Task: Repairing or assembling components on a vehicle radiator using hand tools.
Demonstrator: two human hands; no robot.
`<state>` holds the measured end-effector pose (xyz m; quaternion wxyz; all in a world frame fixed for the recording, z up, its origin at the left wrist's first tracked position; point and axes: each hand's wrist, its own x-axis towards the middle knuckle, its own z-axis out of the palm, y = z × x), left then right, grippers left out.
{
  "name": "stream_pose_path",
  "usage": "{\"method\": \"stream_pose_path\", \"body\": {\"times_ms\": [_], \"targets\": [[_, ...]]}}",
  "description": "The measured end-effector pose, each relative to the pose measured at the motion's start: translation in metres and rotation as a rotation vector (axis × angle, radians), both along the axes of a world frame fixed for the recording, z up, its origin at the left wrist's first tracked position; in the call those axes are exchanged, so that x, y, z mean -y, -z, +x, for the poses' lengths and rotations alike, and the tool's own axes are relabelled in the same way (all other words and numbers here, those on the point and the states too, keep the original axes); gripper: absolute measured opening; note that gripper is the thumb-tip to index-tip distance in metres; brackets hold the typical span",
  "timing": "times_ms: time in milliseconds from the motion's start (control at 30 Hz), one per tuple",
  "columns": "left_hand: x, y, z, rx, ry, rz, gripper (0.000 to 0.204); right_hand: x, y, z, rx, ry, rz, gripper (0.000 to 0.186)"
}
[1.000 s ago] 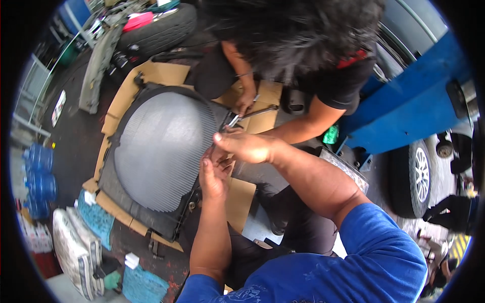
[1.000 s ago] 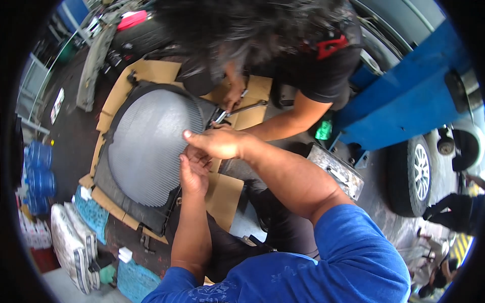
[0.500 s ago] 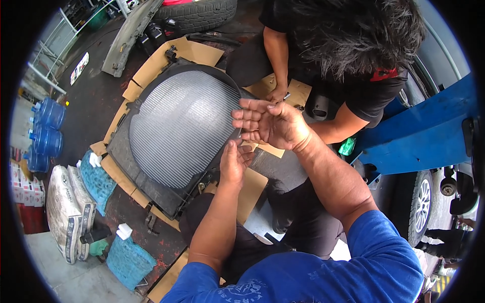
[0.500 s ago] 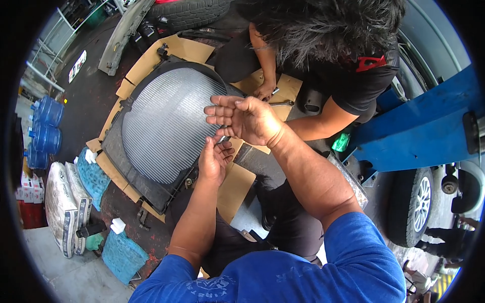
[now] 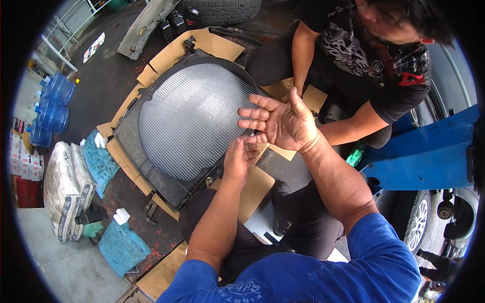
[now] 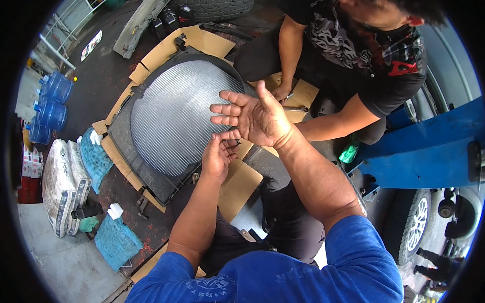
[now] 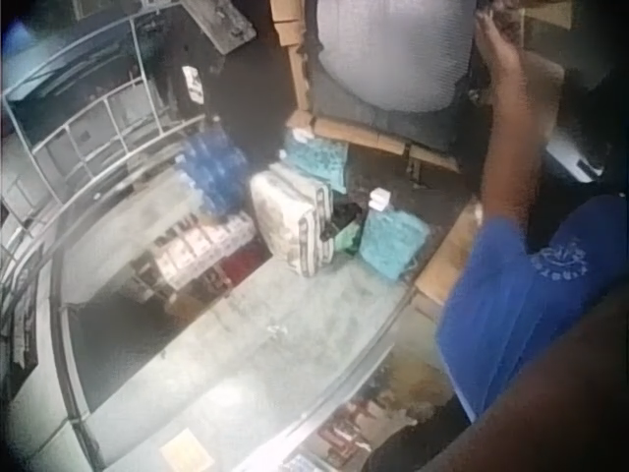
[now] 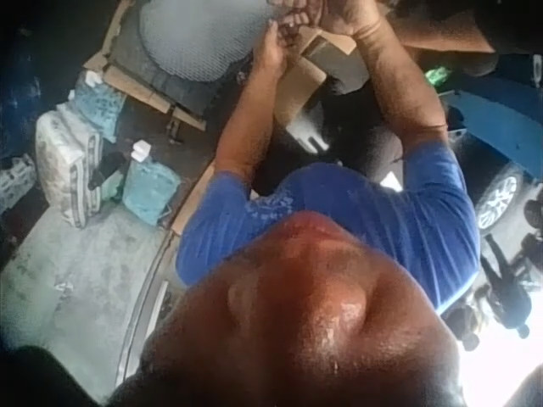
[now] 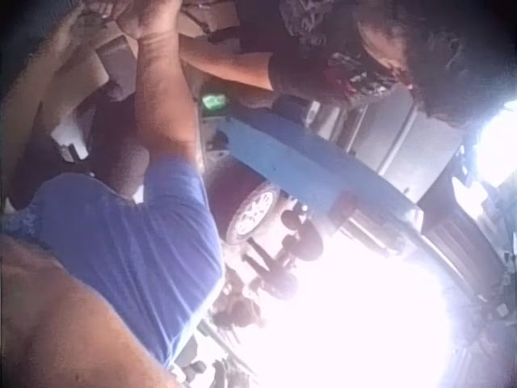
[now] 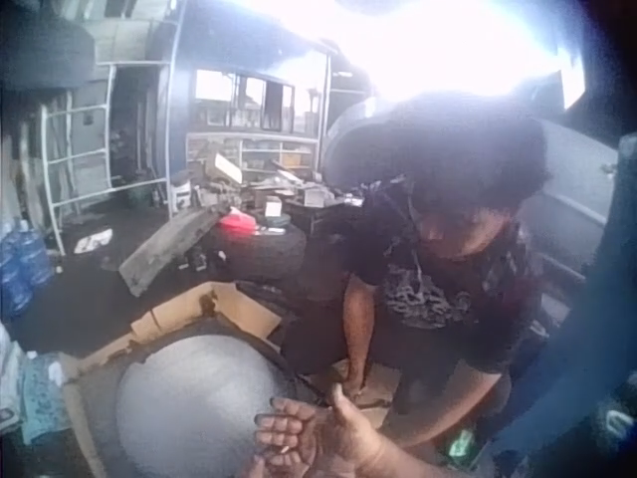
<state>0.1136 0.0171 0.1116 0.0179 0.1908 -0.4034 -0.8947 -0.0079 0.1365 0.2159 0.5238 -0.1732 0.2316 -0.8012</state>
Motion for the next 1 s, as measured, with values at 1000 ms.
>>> {"method": "stream_pose_path", "body": {"times_ms": [1000], "targets": [[-0.032,0.011,-0.004,-0.036,0.107,-0.135,0.049,-0.033,0.002,0.035,-0.995,0.119,0.654,0.055]]}}
